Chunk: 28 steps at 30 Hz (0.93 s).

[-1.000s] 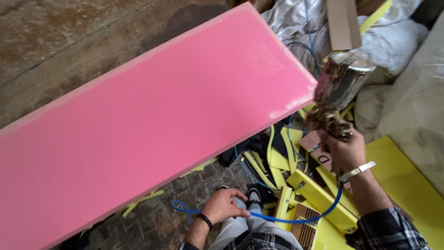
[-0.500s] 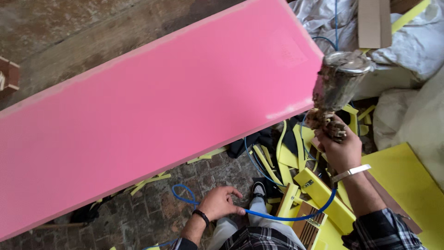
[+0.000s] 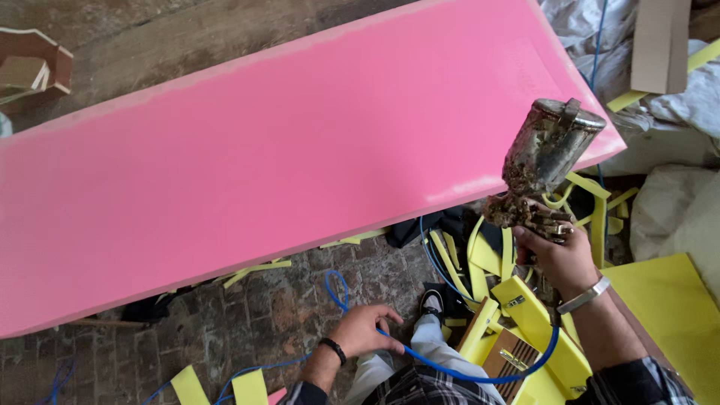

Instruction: The person measures and cuts a large pink foam board using a metal ruler and a utility knife, then sprays the surface with a paint sprayer. The person handles the board, ruler, knife, and sprayer throughout the process.

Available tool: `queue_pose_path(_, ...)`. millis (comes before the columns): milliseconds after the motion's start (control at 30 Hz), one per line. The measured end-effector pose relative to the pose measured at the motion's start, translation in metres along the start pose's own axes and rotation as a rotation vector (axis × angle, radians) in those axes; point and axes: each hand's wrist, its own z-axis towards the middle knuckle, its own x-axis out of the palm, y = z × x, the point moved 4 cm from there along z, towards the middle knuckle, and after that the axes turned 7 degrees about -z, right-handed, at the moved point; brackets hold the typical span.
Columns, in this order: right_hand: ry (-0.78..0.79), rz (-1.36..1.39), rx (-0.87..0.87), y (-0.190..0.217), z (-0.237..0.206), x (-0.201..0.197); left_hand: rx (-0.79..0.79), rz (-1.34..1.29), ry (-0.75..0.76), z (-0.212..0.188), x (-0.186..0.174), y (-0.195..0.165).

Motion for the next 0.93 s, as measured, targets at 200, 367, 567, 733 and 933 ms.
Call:
queue_pose_path(200,-0.284,-0.286,-0.054,0.013,-0.01,-0.001,-0.027,0.058,-0.129,-0.009,-0.002,0.01)
queue_pose_path(367,-0.095,-0.151,0.096,0.002,-0.02,0.013,-0.024,0.055,-0.025,-0.013,-0.003,0.01)
queue_pose_path(567,-0.088,-0.187,-0.051,0.014,-0.028,0.038,-0.01,0.047,-0.126,-0.027,-0.014,0.019)
queue_pose_path(733,-0.065,-0.164,-0.039,0.019,-0.038,0.053,-0.033,0.041,-0.124,-0.038,-0.017,0.03)
queue_pose_path(933,0.132,0.012,-0.085,0.008,-0.03,0.063,-0.033,0.001,-0.123,-0.052,-0.02,0.033)
